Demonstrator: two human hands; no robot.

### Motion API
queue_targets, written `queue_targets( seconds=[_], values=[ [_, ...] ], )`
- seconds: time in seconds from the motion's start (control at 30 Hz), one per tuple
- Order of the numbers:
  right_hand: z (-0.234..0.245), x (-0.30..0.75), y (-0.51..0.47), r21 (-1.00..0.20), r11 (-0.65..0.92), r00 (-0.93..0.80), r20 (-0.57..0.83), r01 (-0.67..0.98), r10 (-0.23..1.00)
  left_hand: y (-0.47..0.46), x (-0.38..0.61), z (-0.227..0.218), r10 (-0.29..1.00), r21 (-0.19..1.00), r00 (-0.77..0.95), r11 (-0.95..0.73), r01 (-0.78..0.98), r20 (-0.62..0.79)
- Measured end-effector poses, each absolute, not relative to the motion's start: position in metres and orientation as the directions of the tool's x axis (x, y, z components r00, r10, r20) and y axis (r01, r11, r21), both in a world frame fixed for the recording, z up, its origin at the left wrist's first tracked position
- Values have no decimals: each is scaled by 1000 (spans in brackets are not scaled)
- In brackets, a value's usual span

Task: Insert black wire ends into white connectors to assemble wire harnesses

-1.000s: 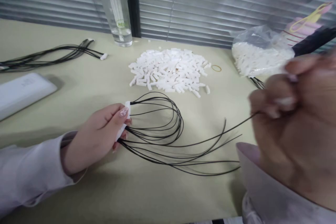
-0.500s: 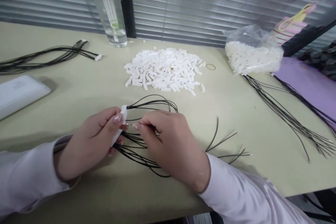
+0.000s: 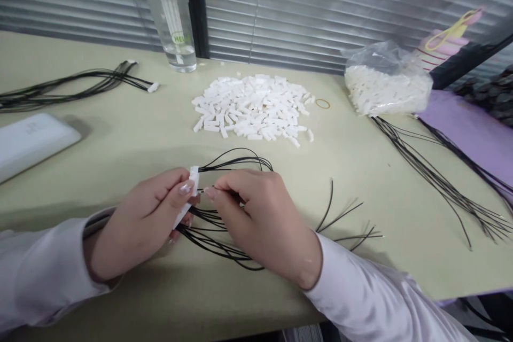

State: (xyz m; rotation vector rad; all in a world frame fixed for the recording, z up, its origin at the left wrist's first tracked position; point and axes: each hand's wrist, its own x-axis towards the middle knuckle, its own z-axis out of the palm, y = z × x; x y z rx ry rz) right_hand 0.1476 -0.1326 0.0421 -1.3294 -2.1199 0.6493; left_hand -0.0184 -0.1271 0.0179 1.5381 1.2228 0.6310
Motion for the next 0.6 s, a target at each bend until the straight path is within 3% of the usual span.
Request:
queue_targets(
  seconds=[0.6],
  values=[
    [41, 150, -133, -624, 467, -422, 232, 626, 876, -126, -17, 18, 918, 921, 354, 29, 388, -178]
  ],
)
